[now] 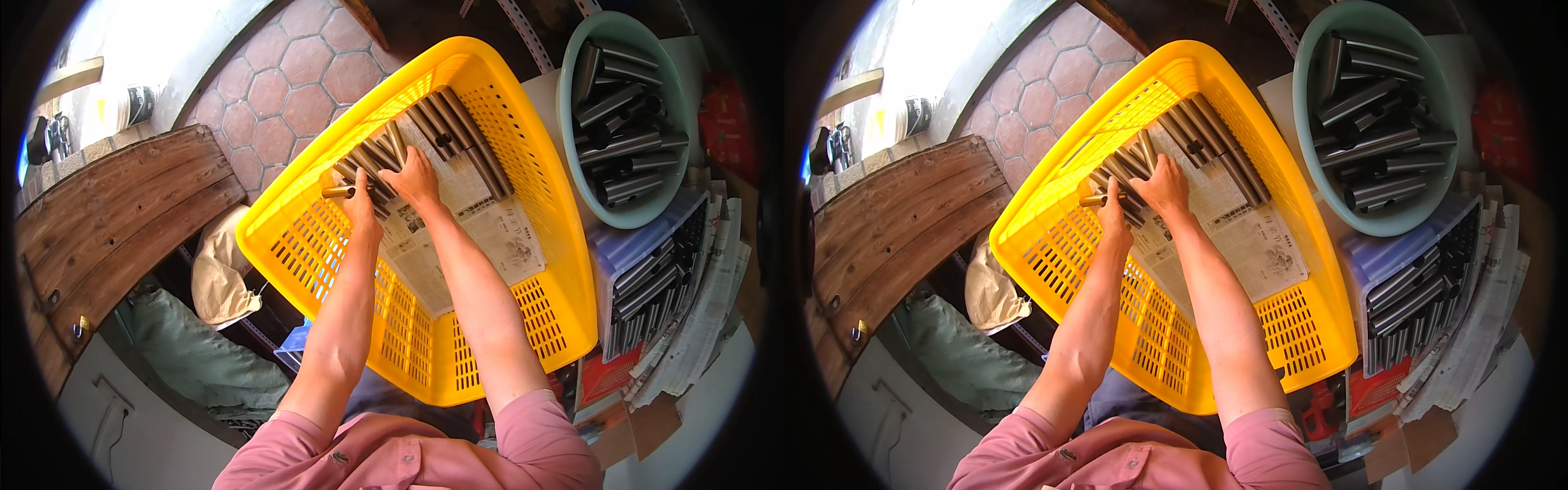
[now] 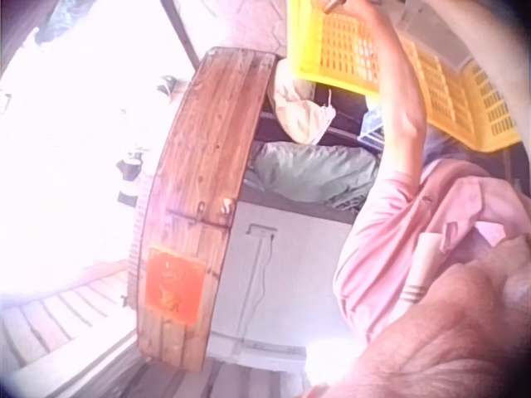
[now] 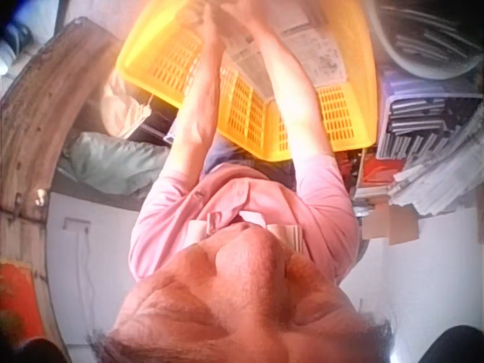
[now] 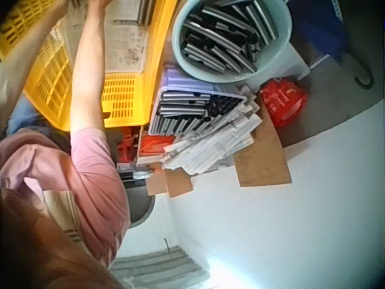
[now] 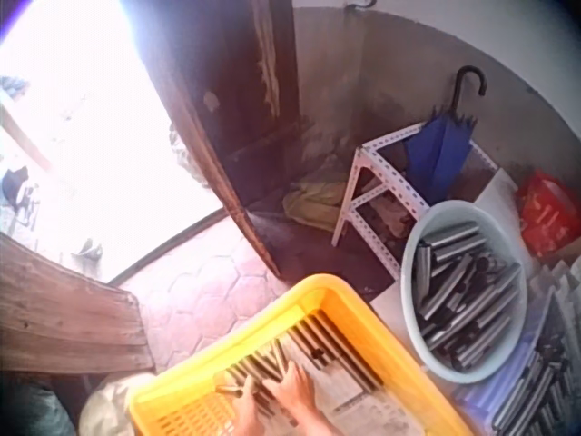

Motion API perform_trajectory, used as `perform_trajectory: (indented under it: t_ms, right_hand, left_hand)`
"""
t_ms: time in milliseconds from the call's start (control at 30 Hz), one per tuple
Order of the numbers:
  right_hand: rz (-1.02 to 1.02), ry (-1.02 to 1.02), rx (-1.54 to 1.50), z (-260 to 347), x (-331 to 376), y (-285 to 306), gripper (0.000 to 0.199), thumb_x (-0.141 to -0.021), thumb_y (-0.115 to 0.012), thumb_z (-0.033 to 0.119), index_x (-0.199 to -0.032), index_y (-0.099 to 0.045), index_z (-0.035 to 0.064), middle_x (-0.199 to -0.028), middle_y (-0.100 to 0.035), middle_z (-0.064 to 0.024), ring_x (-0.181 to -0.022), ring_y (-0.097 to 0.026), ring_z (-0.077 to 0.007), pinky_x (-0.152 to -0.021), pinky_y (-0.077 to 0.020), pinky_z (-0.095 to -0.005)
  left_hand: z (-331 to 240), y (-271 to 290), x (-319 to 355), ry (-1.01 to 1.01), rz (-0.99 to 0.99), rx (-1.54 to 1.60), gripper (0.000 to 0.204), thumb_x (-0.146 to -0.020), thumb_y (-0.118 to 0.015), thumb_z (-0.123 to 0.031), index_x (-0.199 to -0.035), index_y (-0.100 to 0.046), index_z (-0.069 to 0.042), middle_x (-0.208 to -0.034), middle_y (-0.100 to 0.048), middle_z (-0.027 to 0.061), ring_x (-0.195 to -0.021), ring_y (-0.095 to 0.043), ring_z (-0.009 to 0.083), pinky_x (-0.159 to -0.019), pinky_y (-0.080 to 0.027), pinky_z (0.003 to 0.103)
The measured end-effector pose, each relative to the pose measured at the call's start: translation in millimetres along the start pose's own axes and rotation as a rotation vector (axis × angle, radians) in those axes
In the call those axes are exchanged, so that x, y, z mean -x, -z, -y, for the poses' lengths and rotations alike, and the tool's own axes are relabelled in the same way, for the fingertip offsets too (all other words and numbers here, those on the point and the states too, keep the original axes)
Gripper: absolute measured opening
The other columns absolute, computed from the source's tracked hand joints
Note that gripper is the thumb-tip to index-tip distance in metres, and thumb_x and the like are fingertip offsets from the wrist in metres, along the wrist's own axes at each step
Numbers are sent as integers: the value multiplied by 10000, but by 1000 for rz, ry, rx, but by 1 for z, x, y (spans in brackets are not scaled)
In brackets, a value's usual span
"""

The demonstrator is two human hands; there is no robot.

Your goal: The person sorts cylindrical metal parts from a yellow basket into a bowl and then onto a table. They repeatedly transfer the parts between containers and arrange them on the table surface.

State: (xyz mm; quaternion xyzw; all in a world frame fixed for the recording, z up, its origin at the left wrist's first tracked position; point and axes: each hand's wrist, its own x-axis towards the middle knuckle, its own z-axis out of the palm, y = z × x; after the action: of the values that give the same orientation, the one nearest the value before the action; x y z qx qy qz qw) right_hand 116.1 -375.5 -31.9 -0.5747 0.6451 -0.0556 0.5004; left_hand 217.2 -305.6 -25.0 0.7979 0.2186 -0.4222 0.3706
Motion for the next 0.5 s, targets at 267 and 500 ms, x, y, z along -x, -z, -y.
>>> perform_trajectory:
  t_ms: [267, 500]
  right_hand:
    - [493, 16, -580, -46, -26, -28, 489, -684, -752, 176, -1125, -663, -16, -967, -709, -113, -881, -650, -212, -828, -527, -342]
    - [552, -30, -760, -36, 32, 18, 592, -702, -786, 125, -1245, -589, -1, -1109, -681, -118, -987, -641, -192, -913, -510, -325]
  left_hand:
    - [17, 14, -29, -50, 305, 150, 432, -927, -708, -357, -1186, -605, -27, -960, -685, 84, -767, -699, 222, -674, -598, 370]
    - [42, 39, 7, 89, 600, 218, 462, -988, -590, -420, -1248, -595, -38, -1049, -698, 102, -874, -695, 241, -782, -583, 393]
